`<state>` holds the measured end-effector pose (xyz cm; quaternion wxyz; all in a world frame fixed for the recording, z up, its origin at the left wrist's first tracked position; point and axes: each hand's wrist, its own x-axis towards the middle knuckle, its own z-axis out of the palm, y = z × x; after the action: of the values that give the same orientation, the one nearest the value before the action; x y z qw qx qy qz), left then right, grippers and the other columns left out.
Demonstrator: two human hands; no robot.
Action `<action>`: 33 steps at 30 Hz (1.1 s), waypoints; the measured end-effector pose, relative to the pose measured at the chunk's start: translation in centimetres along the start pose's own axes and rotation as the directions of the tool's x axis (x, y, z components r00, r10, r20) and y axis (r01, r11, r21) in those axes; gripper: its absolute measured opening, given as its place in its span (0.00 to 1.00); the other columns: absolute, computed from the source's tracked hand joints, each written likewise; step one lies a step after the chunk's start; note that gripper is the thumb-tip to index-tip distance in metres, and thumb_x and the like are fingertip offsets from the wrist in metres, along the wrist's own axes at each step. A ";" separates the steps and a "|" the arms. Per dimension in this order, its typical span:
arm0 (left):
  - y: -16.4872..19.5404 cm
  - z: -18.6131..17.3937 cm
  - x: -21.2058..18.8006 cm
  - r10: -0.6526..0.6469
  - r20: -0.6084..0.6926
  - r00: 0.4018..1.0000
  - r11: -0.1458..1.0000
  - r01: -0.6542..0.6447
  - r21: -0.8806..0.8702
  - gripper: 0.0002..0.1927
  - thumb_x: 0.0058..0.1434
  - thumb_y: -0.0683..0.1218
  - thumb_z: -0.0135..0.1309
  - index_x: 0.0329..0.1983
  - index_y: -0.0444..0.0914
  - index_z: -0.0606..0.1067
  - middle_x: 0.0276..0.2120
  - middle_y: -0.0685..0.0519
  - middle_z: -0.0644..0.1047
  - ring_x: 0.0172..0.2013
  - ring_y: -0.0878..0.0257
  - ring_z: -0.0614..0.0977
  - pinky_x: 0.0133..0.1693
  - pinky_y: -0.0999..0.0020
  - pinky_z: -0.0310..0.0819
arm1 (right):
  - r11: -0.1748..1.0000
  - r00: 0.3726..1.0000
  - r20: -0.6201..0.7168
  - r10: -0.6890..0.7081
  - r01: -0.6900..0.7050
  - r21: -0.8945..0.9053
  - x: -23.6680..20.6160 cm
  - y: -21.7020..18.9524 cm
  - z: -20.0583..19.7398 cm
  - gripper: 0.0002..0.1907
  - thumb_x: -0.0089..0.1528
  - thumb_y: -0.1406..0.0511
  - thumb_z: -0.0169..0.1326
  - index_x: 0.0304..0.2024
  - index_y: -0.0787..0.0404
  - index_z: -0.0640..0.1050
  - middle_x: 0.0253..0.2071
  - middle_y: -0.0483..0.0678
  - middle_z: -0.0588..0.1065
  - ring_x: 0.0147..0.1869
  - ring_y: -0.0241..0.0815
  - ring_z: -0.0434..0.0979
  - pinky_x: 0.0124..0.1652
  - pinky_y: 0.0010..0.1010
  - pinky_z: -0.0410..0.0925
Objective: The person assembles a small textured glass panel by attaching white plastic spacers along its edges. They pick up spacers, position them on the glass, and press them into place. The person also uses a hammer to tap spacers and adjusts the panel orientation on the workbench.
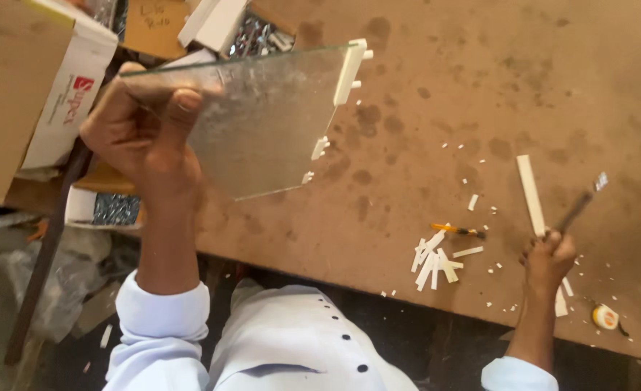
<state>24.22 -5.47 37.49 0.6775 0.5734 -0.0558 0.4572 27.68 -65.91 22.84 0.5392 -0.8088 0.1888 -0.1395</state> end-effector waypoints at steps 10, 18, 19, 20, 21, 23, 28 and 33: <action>1.6 0.1 -1.6 0.005 0.033 0.999 0.993 -0.009 0.115 0.11 0.71 0.43 0.69 0.40 0.31 0.80 0.32 0.56 0.75 0.30 0.71 0.66 0.34 0.76 0.57 | 0.923 0.832 0.421 -0.361 0.383 0.035 -17.1 -32.9 11.3 0.08 0.76 0.64 0.41 0.48 0.64 0.67 0.27 0.39 0.61 0.25 0.26 0.56 0.24 0.19 0.54; 3.7 0.9 -1.7 0.048 0.079 0.996 0.994 -0.055 0.096 0.08 0.70 0.39 0.65 0.44 0.30 0.78 0.36 0.49 0.79 0.33 0.69 0.76 0.36 0.77 0.71 | 0.843 0.803 0.330 -0.496 0.536 -0.037 -19.5 -37.0 15.2 0.08 0.76 0.65 0.40 0.49 0.64 0.68 0.27 0.40 0.64 0.26 0.27 0.61 0.25 0.21 0.58; 3.7 1.0 -1.6 0.053 0.085 0.995 0.996 -0.059 0.066 0.07 0.71 0.39 0.65 0.45 0.30 0.78 0.37 0.48 0.79 0.34 0.68 0.78 0.38 0.77 0.74 | 0.812 0.788 0.370 -0.492 0.568 -0.130 -19.3 -36.6 15.4 0.09 0.75 0.65 0.40 0.49 0.64 0.70 0.25 0.40 0.65 0.25 0.27 0.63 0.25 0.22 0.60; 3.7 1.0 -1.6 0.045 0.082 0.996 0.997 -0.050 0.065 0.07 0.70 0.38 0.65 0.45 0.30 0.78 0.37 0.47 0.79 0.35 0.67 0.79 0.39 0.76 0.76 | 0.774 0.775 0.411 -0.480 0.595 -0.218 -19.2 -36.2 15.6 0.10 0.74 0.66 0.41 0.48 0.64 0.72 0.23 0.40 0.67 0.25 0.27 0.66 0.25 0.23 0.61; 3.7 1.0 -1.6 0.034 0.081 0.996 0.997 -0.040 0.066 0.07 0.70 0.38 0.65 0.45 0.29 0.78 0.37 0.47 0.79 0.35 0.66 0.80 0.40 0.76 0.77 | 0.784 0.780 0.452 -0.433 0.573 -0.238 -18.9 -35.7 16.0 0.10 0.73 0.65 0.41 0.47 0.64 0.72 0.23 0.41 0.67 0.24 0.28 0.65 0.25 0.23 0.61; 3.6 0.9 -1.5 0.038 0.092 0.995 0.993 -0.048 0.105 0.07 0.67 0.37 0.66 0.43 0.29 0.78 0.39 0.46 0.81 0.33 0.66 0.80 0.37 0.76 0.75 | 0.802 0.783 0.531 -0.324 0.525 -0.284 -18.1 -34.7 16.7 0.09 0.72 0.65 0.43 0.47 0.63 0.73 0.22 0.42 0.67 0.22 0.30 0.63 0.24 0.25 0.61; 3.4 0.7 -1.6 0.043 0.099 0.994 0.994 -0.053 0.098 0.09 0.65 0.37 0.66 0.39 0.29 0.76 0.40 0.44 0.81 0.36 0.63 0.84 0.38 0.75 0.78 | 0.899 0.873 0.390 -0.294 0.391 -0.197 -18.0 -33.4 15.4 0.11 0.73 0.61 0.43 0.47 0.62 0.72 0.23 0.42 0.67 0.23 0.29 0.62 0.23 0.24 0.58; 3.6 1.0 -2.2 0.022 0.105 0.994 1.000 -0.024 0.019 0.08 0.68 0.36 0.63 0.40 0.27 0.75 0.40 0.42 0.80 0.40 0.58 0.86 0.44 0.71 0.82 | 0.845 0.844 0.128 -0.522 0.489 0.218 -18.5 -34.1 12.6 0.12 0.80 0.58 0.40 0.53 0.59 0.67 0.30 0.41 0.66 0.24 0.26 0.61 0.25 0.21 0.60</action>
<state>20.94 -7.81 39.18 0.6627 0.6027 -0.0931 0.4347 21.95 -35.29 49.22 0.5674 -0.7881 -0.0949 -0.2188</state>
